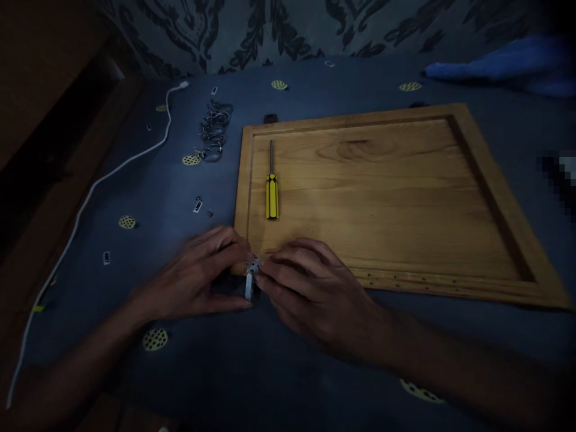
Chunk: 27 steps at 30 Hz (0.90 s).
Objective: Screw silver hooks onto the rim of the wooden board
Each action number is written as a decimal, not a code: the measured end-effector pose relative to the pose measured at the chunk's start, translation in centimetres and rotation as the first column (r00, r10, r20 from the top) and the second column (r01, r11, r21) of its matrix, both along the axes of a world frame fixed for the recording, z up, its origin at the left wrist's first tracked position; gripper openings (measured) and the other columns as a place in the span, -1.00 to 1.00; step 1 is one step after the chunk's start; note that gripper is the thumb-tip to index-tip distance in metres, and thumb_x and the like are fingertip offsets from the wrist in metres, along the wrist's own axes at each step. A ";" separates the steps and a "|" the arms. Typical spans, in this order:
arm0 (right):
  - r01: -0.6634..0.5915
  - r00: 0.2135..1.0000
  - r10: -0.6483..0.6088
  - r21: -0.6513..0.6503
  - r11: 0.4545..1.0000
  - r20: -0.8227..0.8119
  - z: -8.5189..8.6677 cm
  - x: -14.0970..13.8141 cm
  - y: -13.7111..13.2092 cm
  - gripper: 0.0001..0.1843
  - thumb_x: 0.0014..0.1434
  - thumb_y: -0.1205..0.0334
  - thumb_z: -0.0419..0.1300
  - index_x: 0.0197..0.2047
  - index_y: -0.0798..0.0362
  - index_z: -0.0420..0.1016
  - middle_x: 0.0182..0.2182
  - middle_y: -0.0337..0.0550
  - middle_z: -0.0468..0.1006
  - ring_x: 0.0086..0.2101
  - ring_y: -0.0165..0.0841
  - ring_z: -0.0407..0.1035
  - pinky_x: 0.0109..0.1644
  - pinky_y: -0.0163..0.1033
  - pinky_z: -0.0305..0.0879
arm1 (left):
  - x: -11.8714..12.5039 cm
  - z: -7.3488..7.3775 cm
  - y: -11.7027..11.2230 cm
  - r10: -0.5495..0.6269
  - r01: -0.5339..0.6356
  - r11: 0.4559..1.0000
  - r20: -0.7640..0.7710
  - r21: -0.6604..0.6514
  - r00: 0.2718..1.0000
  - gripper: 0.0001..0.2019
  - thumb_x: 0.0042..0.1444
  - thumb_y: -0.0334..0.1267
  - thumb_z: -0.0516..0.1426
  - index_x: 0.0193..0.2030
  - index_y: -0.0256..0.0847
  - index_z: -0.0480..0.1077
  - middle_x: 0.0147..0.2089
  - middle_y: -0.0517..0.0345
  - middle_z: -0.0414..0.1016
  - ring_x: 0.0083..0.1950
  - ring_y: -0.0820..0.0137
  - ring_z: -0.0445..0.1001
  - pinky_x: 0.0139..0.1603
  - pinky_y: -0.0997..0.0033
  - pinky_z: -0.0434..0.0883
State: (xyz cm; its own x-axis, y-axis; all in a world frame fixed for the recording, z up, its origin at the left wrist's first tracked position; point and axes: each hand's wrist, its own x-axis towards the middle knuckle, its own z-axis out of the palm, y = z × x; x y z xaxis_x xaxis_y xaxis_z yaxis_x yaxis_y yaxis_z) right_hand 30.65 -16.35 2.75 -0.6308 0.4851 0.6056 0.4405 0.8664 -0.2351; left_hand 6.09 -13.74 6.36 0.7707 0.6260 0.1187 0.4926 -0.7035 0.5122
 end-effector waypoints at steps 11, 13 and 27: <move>0.003 1.000 -0.003 0.012 1.000 0.007 0.1 -0.1 0.1 -0.74 0.42 0.42 0.09 -0.11 0.14 0.64 -0.21 -0.16 0.70 -0.11 -0.27 0.45 0.12 -0.05 0.37 | 0.0 0.1 0.0 0.010 -0.010 1.000 0.012 0.003 1.000 -0.59 0.36 0.09 0.20 0.10 -0.20 0.39 -0.12 0.09 0.46 -0.11 0.30 0.47 -0.09 0.31 0.47; 0.003 1.000 -0.003 0.010 1.000 0.010 0.0 -0.1 0.1 -0.73 0.43 0.42 0.09 -0.11 0.11 0.64 -0.21 -0.16 0.70 -0.11 -0.28 0.45 0.12 -0.06 0.37 | 0.0 0.1 0.0 0.011 -0.011 1.000 0.013 0.003 1.000 -0.59 0.36 0.09 0.21 0.10 -0.21 0.40 -0.12 0.09 0.46 -0.11 0.30 0.47 -0.10 0.31 0.47; -0.006 1.000 0.006 -0.012 1.000 0.015 0.0 0.0 0.1 -0.79 0.38 0.43 0.14 -0.09 0.17 0.63 -0.19 -0.13 0.68 -0.09 -0.24 0.43 0.17 -0.04 0.31 | 0.1 0.2 0.1 0.018 -0.018 1.000 0.029 -0.013 0.999 -0.61 0.34 0.08 0.23 0.08 -0.19 0.43 -0.10 0.08 0.50 -0.10 0.28 0.49 -0.09 0.27 0.49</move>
State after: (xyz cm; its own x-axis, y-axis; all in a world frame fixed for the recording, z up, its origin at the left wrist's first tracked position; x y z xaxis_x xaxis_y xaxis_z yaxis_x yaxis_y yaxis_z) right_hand 30.67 -16.27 2.75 -0.6432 0.4884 0.5898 0.4386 0.8663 -0.2390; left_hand 6.23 -13.65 6.55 0.7558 0.6412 0.1326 0.4898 -0.6881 0.5354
